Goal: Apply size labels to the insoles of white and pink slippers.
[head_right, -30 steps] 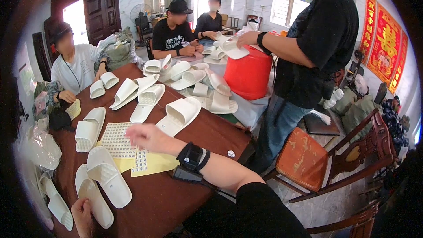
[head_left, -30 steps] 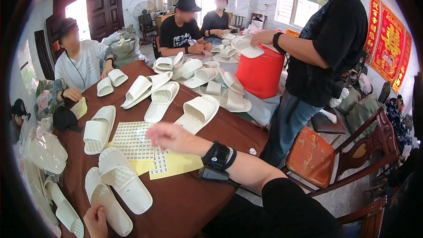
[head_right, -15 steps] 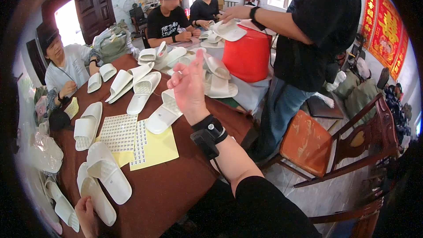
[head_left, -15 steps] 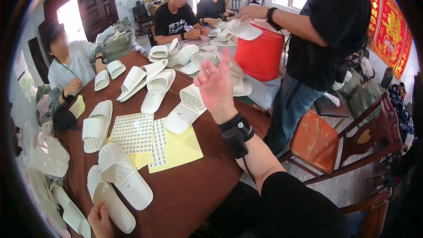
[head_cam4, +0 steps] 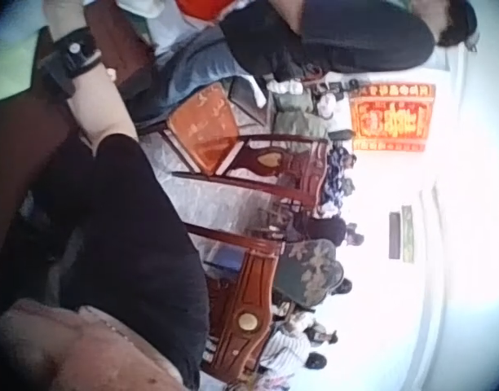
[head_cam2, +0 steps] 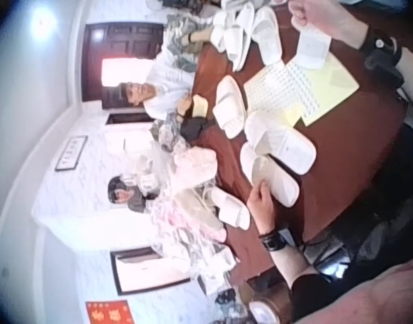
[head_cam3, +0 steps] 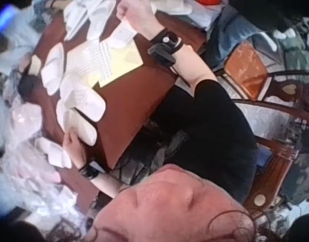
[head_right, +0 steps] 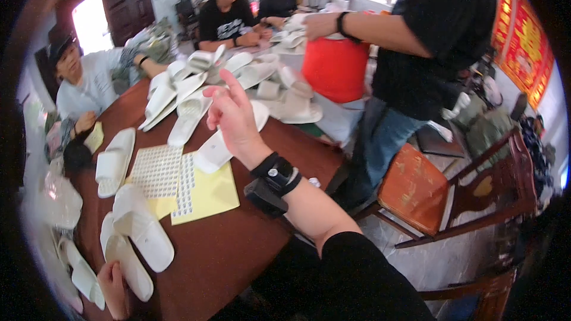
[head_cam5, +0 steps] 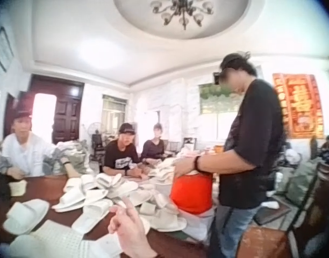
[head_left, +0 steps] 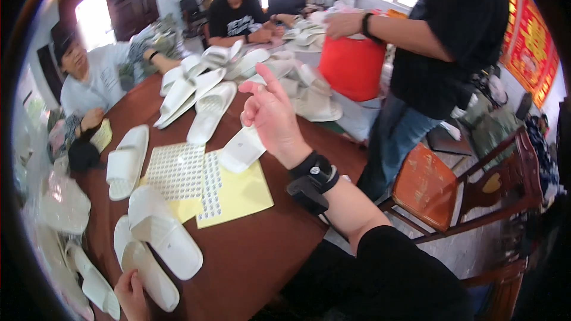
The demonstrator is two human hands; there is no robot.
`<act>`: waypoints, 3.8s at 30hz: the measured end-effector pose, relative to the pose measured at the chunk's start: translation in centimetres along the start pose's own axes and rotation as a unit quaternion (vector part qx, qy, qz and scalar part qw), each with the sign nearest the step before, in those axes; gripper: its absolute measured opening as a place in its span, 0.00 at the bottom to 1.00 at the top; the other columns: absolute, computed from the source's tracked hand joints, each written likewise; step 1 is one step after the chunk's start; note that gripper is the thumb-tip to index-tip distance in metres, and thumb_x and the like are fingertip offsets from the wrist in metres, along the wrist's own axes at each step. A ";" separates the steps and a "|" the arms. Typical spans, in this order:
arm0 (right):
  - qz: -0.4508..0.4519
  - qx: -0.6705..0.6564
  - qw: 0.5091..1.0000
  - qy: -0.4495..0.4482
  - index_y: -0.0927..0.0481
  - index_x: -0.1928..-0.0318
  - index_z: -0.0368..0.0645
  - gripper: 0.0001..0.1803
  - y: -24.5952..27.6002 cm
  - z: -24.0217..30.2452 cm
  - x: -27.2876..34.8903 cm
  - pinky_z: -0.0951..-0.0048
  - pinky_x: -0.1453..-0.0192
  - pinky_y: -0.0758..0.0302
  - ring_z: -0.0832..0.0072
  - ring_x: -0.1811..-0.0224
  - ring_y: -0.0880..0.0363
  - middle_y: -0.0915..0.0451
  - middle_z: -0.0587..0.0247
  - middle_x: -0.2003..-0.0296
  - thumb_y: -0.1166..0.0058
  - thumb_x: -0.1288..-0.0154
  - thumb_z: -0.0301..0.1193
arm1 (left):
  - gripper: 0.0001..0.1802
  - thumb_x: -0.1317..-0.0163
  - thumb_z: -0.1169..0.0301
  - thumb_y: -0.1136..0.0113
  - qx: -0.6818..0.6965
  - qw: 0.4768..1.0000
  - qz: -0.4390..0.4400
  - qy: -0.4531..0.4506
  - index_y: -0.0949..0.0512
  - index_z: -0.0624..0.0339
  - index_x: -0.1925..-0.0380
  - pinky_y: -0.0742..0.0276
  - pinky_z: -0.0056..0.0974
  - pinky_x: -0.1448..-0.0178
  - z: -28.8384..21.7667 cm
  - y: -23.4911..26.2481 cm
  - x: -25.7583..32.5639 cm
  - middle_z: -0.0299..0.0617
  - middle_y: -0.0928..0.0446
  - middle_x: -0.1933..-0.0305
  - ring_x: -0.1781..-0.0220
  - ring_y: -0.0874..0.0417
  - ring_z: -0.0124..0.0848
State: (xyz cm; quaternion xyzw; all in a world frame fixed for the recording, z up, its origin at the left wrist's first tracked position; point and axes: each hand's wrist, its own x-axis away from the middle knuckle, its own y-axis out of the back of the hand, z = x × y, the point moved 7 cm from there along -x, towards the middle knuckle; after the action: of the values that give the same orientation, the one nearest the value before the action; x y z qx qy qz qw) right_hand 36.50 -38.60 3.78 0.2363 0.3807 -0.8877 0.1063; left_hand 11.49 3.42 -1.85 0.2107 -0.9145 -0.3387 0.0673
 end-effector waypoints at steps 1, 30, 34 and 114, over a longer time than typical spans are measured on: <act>0.040 0.066 0.997 -0.009 0.40 0.27 0.45 0.29 -0.7 -0.6 0.3 0.73 0.63 0.27 0.80 0.66 0.27 0.22 0.62 0.53 0.50 0.25 0.29 | 0.13 0.29 0.71 0.46 -0.054 0.997 -0.034 -0.054 0.20 0.73 0.62 0.31 0.32 0.63 -0.1 0.0 -0.3 0.36 0.24 0.72 0.67 0.27 0.24; 0.527 0.490 0.685 -0.114 0.23 0.55 0.40 0.11 -8.0 -8.7 9.5 0.60 0.44 0.26 0.58 0.51 0.23 0.19 0.58 0.58 0.45 0.39 0.18 | 0.12 0.29 0.71 0.42 0.021 0.999 -0.012 -0.030 0.19 0.70 0.53 0.26 0.29 0.55 1.7 0.6 0.2 0.35 0.18 0.63 0.62 0.24 0.21; 0.531 0.487 0.687 -0.098 0.23 0.55 0.40 0.11 -8.1 -8.7 9.5 0.61 0.45 0.25 0.59 0.51 0.23 0.19 0.57 0.58 0.45 0.39 0.18 | 0.12 0.28 0.71 0.42 0.021 1.000 -0.013 -0.019 0.19 0.70 0.53 0.26 0.29 0.55 1.7 0.5 0.2 0.34 0.18 0.63 0.62 0.24 0.21; 0.499 0.480 0.719 -0.057 0.19 0.62 0.38 0.08 -6.8 -10.0 9.8 0.59 0.56 0.25 0.56 0.58 0.20 0.18 0.55 0.66 0.48 0.43 0.19 | 0.22 0.26 0.64 0.46 -0.101 0.994 0.022 -0.039 0.21 0.77 0.47 0.24 0.40 0.42 -3.7 -0.5 1.7 0.59 0.17 0.48 0.50 0.18 0.43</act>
State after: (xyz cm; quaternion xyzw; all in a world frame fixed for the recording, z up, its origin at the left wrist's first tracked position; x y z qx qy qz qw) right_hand 28.89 -26.73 -2.83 0.3600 -0.2759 -0.7816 0.4282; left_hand 11.11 0.16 0.67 0.1695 -0.8818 -0.4361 0.0598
